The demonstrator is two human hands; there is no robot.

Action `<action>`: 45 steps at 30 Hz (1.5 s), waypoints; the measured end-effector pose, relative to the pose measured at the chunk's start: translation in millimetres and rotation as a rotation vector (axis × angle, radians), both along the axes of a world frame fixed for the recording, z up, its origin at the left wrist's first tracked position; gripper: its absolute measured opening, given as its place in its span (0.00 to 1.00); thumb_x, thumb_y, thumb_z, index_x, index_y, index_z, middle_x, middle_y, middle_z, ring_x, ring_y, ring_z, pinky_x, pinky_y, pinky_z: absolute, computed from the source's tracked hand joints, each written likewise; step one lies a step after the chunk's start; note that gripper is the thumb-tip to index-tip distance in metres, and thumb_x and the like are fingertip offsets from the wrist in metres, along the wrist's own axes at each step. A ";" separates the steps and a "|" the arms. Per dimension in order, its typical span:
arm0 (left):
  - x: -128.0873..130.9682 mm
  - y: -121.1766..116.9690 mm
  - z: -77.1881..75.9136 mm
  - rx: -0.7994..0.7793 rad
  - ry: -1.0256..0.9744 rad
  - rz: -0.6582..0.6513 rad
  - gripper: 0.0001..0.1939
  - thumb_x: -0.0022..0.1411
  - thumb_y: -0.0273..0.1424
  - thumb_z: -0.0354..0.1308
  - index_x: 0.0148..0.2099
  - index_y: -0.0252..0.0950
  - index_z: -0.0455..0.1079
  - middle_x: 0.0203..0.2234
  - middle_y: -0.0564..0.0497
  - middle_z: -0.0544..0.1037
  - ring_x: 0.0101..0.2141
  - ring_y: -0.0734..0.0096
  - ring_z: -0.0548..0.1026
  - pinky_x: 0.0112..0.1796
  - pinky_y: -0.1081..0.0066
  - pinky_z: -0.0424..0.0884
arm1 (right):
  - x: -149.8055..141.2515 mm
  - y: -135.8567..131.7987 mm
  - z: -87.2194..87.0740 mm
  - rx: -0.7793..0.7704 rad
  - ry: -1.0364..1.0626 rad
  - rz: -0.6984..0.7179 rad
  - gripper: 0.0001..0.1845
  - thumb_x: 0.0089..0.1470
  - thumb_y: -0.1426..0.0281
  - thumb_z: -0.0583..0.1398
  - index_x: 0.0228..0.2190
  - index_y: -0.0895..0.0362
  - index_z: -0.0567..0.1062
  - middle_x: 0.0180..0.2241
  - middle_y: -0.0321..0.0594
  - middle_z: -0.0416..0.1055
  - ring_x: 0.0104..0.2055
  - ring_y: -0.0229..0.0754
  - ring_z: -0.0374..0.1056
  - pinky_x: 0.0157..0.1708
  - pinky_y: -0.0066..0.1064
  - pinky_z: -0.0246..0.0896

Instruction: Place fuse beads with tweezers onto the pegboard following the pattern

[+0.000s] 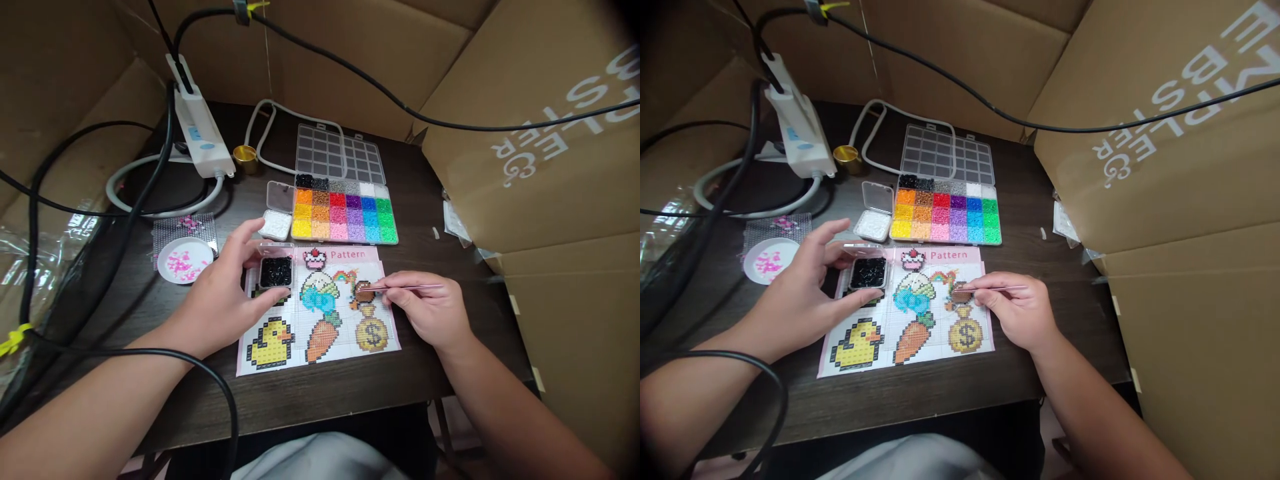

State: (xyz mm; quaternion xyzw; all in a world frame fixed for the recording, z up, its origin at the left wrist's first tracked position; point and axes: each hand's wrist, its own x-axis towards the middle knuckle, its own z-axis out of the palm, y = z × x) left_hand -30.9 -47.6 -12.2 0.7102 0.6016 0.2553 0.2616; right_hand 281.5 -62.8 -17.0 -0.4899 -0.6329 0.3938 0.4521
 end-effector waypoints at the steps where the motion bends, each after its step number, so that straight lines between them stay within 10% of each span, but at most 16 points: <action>1: 0.5 0.2 0.6 -0.008 -0.003 0.002 0.48 0.55 0.38 0.70 0.71 0.48 0.48 0.50 0.48 0.80 0.48 0.56 0.79 0.50 0.56 0.77 | 0.5 -0.1 -0.3 0.000 0.003 0.007 0.05 0.55 0.72 0.69 0.33 0.51 0.87 0.31 0.38 0.85 0.27 0.40 0.80 0.26 0.27 0.76; 20: 4.6 0.1 3.1 -0.003 -0.035 -0.006 0.48 0.54 0.36 0.70 0.71 0.45 0.49 0.49 0.47 0.80 0.49 0.56 0.79 0.51 0.57 0.77 | 0.4 -1.1 -3.1 0.008 0.023 0.167 0.11 0.59 0.75 0.67 0.38 0.46 0.86 0.37 0.35 0.85 0.39 0.43 0.83 0.39 0.30 0.80; 34: 6.0 -0.8 3.1 -0.009 -0.068 -0.006 0.47 0.54 0.34 0.70 0.70 0.44 0.49 0.50 0.46 0.79 0.48 0.54 0.79 0.50 0.56 0.76 | 0.6 -1.7 -4.9 0.052 0.043 0.006 0.06 0.57 0.71 0.69 0.35 0.47 0.87 0.34 0.34 0.85 0.31 0.38 0.81 0.32 0.25 0.77; 45: 6.8 -3.6 2.1 -0.029 -0.165 -0.049 0.47 0.55 0.30 0.69 0.71 0.44 0.48 0.53 0.44 0.78 0.54 0.53 0.76 0.55 0.51 0.71 | -98.4 17.7 48.9 0.263 0.034 0.033 0.08 0.54 0.74 0.70 0.33 0.48 0.86 0.33 0.35 0.85 0.33 0.43 0.82 0.37 0.34 0.82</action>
